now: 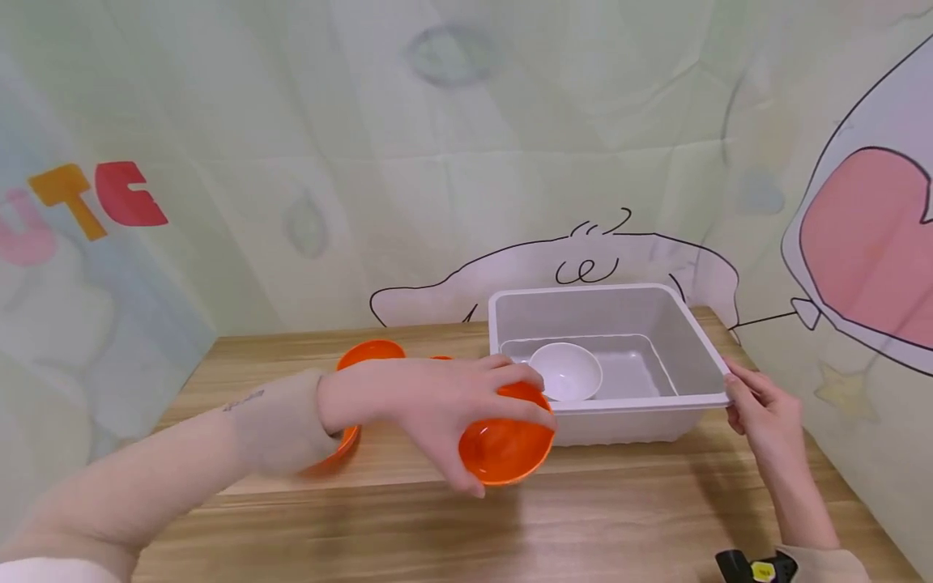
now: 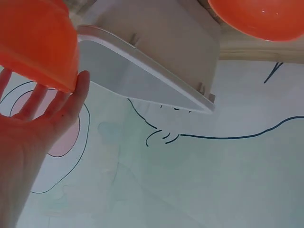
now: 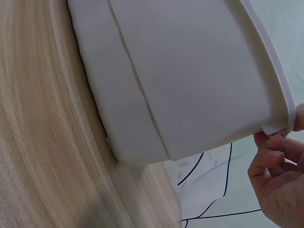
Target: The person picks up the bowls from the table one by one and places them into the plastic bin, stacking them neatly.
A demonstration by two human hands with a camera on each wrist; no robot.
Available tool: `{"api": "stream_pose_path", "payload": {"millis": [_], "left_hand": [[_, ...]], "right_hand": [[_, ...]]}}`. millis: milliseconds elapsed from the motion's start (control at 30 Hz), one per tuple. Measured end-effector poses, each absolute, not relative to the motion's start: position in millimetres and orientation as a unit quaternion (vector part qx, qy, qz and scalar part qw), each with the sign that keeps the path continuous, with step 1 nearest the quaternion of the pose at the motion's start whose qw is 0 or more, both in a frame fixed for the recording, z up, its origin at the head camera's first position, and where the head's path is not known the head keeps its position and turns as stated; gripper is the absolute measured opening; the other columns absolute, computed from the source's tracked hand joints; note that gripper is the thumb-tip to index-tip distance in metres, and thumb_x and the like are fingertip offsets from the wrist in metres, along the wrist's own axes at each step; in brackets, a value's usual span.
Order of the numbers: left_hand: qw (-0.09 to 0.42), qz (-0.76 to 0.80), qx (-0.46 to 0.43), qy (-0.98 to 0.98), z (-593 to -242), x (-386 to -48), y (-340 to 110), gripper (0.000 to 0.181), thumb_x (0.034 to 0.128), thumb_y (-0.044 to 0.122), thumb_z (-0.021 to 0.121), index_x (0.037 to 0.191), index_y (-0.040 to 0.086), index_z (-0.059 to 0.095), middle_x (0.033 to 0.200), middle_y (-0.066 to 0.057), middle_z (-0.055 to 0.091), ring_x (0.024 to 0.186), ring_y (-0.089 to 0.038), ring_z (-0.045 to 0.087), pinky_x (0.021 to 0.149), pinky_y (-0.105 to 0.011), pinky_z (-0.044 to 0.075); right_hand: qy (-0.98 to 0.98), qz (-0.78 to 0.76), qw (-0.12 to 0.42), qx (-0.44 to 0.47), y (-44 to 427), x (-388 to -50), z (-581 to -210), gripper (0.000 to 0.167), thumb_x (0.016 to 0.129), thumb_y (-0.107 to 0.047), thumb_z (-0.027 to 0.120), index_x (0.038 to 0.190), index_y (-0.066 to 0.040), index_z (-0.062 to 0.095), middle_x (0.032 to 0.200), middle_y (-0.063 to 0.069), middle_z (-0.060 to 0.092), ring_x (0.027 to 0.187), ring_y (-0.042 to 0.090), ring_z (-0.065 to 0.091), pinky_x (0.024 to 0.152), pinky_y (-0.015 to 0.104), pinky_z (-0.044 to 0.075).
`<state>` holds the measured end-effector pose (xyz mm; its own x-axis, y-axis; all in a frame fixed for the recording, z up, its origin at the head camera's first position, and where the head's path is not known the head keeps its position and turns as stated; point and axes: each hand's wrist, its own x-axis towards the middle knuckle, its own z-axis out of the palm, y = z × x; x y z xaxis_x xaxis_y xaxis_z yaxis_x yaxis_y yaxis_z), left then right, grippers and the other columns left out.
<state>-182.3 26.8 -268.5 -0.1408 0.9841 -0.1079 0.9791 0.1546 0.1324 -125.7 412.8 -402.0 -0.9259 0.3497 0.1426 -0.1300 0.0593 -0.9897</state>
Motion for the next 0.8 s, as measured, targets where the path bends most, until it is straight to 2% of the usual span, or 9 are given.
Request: {"api": "stream_pose_path", "payload": {"millis": [300, 467, 800], "left_hand": [[0.102, -0.011, 0.64, 0.761, -254.2, -199.1, 43.7, 0.084, 0.0727, 0.054, 0.074, 0.146, 0.036, 0.035, 0.141, -0.002, 0.035, 0.12, -0.018, 0.036, 0.092, -0.022, 0.041], [0.135, -0.036, 0.622, 0.77, -241.4, -205.9, 59.2, 0.082, 0.0741, 0.053, 0.072, 0.145, 0.039, 0.034, 0.142, 0.001, 0.033, 0.12, -0.015, 0.035, 0.091, -0.022, 0.041], [0.158, -0.088, 0.601, 0.779, -238.1, -226.3, 83.2, 0.077, 0.0758, 0.051, 0.069, 0.144, 0.04, 0.034, 0.137, 0.004, 0.032, 0.116, -0.016, 0.035, 0.087, -0.022, 0.042]], "right_hand": [[-0.707, 0.679, 0.181, -0.077, 412.2, -126.9, -402.5, 0.022, 0.095, -0.015, 0.059, 0.104, -0.03, 0.073, 0.065, -0.01, 0.06, 0.053, 0.006, 0.049, 0.043, 0.025, 0.033], [-0.712, 0.675, 0.179, -0.072, 413.8, -128.3, -400.8, 0.024, 0.095, -0.014, 0.058, 0.102, -0.032, 0.072, 0.063, -0.01, 0.06, 0.053, 0.006, 0.048, 0.043, 0.025, 0.031], [-0.715, 0.674, 0.174, -0.07, 414.2, -127.2, -400.3, 0.023, 0.095, -0.015, 0.058, 0.103, -0.03, 0.073, 0.061, -0.009, 0.059, 0.051, 0.007, 0.048, 0.042, 0.027, 0.03]]}}
